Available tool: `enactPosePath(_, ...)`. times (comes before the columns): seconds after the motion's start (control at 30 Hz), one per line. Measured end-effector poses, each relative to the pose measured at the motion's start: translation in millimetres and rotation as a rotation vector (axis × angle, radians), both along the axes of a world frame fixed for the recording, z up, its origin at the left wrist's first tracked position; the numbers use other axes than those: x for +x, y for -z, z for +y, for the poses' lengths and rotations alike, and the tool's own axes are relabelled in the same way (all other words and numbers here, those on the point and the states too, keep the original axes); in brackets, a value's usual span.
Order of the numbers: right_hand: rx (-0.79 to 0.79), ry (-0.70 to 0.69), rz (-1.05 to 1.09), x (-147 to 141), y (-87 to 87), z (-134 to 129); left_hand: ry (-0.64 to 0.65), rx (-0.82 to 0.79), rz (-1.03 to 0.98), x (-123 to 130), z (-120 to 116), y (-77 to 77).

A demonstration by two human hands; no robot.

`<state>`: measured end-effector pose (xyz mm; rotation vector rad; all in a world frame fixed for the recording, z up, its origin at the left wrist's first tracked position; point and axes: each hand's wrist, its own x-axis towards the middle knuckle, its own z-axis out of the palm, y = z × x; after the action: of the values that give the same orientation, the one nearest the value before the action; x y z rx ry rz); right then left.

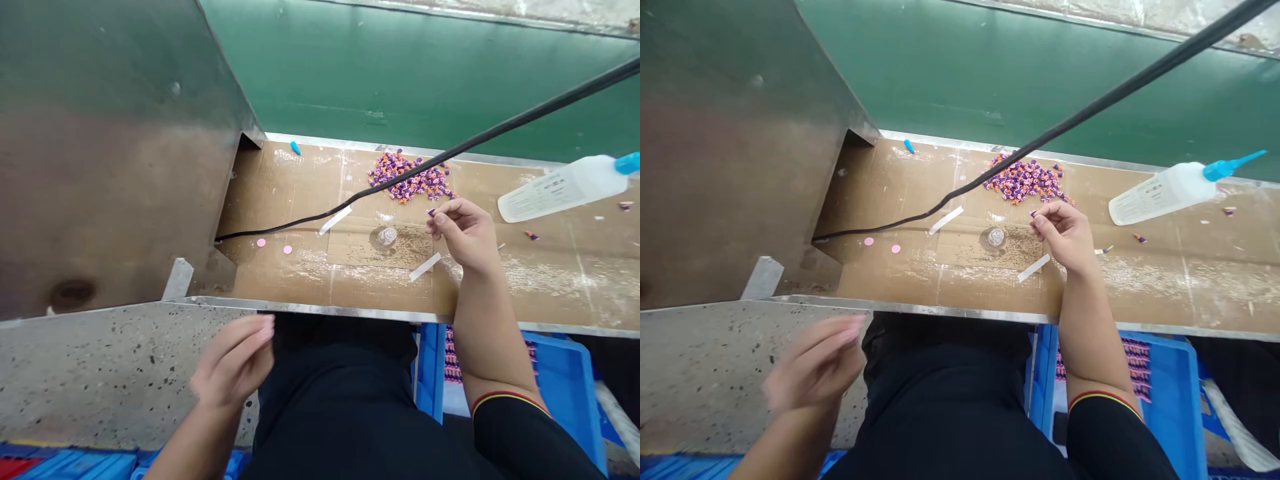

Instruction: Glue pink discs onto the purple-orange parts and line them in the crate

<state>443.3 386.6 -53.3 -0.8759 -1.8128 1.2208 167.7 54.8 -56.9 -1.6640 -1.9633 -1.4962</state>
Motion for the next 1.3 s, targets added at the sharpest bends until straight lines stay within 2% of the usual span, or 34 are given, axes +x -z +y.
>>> enactPosePath(0.07, 0.018, 0.019, -0.005, -2, 0.3, -1, 0.105, 0.071, 0.023, 16, 17, 10.2)
enactPosePath(0.1, 0.024, 0.032, -0.012, -3, 0.8, -2, 0.135, 0.092, -0.029, 25, 30, 14.5)
enactPosePath(0.23, 0.062, 0.042, -0.098, -6, 1.7, -3, 0.256, 0.123, -0.375, 53, 82, 25.2)
enactPosePath(0.33, 0.097, 0.01, -0.159, -6, -1.3, -6, 0.345, 0.086, -0.665, 64, 105, 30.3)
enactPosePath(0.43, 0.101, -0.024, -0.214, -5, -6.3, -11, 0.359, -0.002, -0.967, 68, 112, 35.5)
enactPosePath(0.5, 0.104, -0.036, -0.242, -5, -9.1, -15, 0.344, -0.023, -1.087, 69, 113, 37.6)
enactPosePath(0.77, 0.126, 0.008, -0.277, -8, -9.6, -24, 0.369, -0.109, -1.197, 65, 108, 32.3)
enactPosePath(0.83, 0.156, 0.074, -0.319, 4, -8.2, -23, 0.371, -0.11, -1.204, 65, 106, 30.2)
enactPosePath(0.9, 0.196, 0.196, -0.37, 24, -5.8, -21, 0.365, -0.107, -1.194, 64, 105, 28.5)
enactPosePath(1.13, 0.219, 0.706, -0.564, 119, 5.9, -16, 0.308, -0.131, -1.092, 61, 104, 33.1)
enactPosePath(1.3, 0.157, 0.917, -0.645, 152, 12.6, -4, 0.327, -0.194, -1.039, 58, 105, 35.8)
